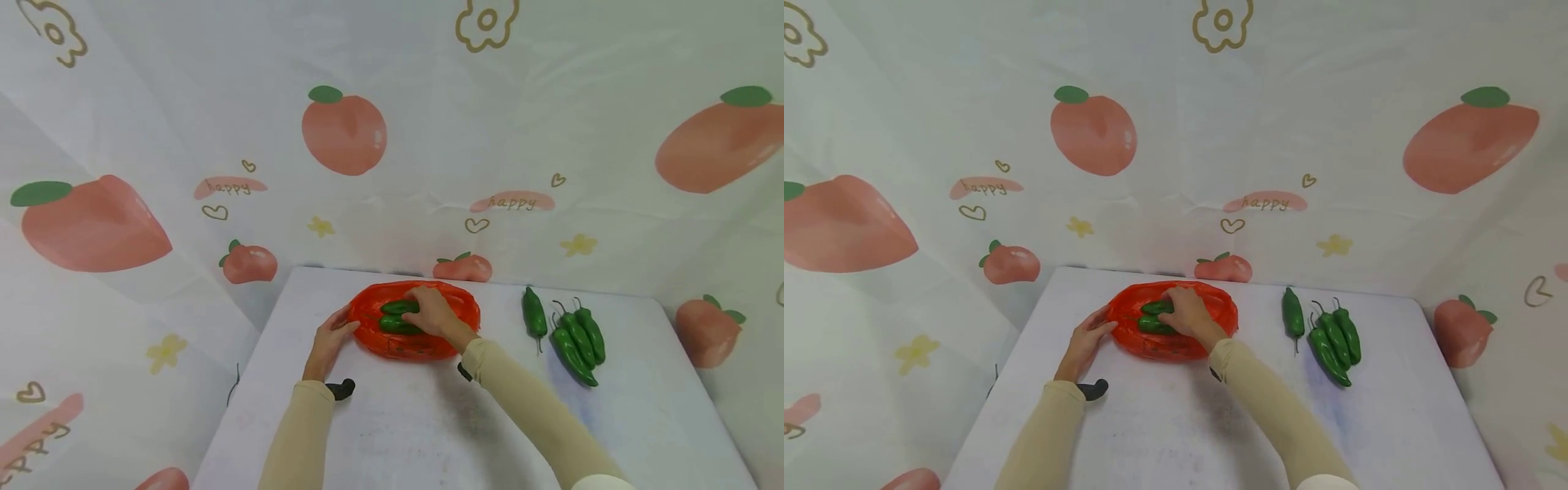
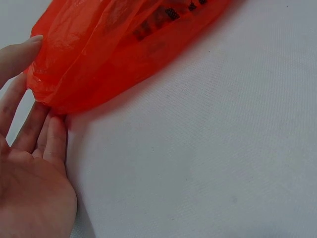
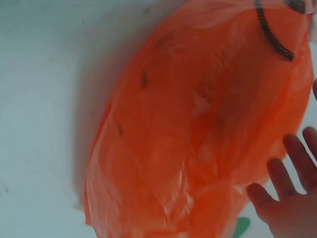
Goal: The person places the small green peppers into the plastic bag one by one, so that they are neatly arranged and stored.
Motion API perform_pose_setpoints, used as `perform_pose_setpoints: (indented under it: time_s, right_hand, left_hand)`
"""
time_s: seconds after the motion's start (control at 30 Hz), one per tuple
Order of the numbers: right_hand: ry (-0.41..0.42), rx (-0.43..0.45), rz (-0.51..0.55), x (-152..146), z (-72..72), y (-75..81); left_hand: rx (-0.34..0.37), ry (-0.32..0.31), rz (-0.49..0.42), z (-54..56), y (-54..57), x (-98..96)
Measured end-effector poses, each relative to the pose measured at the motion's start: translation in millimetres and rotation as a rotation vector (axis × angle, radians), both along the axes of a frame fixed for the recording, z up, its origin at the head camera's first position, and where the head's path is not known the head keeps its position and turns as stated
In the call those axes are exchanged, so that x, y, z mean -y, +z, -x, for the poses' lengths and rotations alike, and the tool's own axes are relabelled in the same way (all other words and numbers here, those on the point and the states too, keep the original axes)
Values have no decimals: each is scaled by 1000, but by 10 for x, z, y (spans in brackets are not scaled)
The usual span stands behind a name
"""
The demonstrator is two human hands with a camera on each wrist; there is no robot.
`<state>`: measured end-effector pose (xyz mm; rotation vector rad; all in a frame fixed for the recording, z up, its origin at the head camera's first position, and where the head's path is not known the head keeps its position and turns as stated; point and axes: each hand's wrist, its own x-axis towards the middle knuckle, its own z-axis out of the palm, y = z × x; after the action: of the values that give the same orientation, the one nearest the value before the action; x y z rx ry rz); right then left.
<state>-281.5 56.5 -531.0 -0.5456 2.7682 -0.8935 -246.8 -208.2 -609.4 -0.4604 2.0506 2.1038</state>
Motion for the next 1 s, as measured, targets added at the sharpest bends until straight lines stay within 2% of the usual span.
perform_pose_setpoints:
  time_s: [0.13, 0.3, 0.53, 1.0]
  right_hand:
    - [36, -150, -78, -48, -51, 82]
    - [66, -236, -213, -112, -125, 90]
    - [57, -257, -327, -181, -186, 49]
    - [-37, -243, -366, -434, -209, 22]
  left_hand:
    - [8, 1, -8, 9, -5, 10]
    - [7, -17, -21, 7, 14, 25]
    - [-4, -2, 1, -3, -49, 22]
    - [-4, -9, 22, -5, 5, -15]
